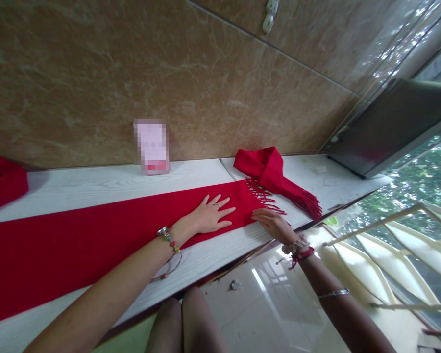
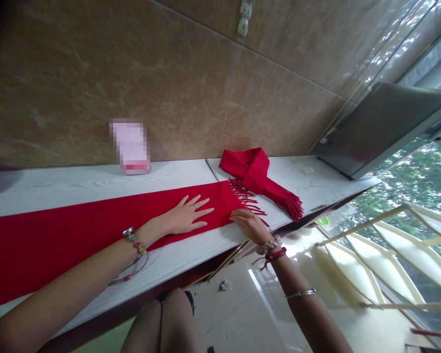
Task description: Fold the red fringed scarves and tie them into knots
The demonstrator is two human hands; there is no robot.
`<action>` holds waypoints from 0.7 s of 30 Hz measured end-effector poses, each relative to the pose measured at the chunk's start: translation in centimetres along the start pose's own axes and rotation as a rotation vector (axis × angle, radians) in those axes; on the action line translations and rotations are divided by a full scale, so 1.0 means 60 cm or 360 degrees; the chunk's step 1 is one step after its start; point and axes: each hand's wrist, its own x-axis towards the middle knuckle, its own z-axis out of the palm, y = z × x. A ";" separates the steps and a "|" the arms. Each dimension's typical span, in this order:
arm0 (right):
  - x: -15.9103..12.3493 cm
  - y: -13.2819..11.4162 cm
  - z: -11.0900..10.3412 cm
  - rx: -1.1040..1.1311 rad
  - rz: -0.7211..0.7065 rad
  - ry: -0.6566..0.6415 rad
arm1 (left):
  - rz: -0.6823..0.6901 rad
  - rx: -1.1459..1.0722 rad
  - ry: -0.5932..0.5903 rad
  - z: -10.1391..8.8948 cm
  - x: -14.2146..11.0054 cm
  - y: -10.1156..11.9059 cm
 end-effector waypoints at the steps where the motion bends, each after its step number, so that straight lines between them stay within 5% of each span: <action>1: -0.003 0.001 0.000 0.0002 0.0032 -0.0028 | 0.0004 -0.0005 0.0005 0.001 0.000 -0.001; 15: -0.039 0.042 -0.019 -0.0164 0.0335 -0.0009 | 0.0019 0.0005 0.0088 0.003 -0.003 -0.001; 21: 0.027 0.018 -0.011 -0.0168 0.0389 0.0110 | -0.0116 0.0021 0.0149 0.003 -0.007 0.005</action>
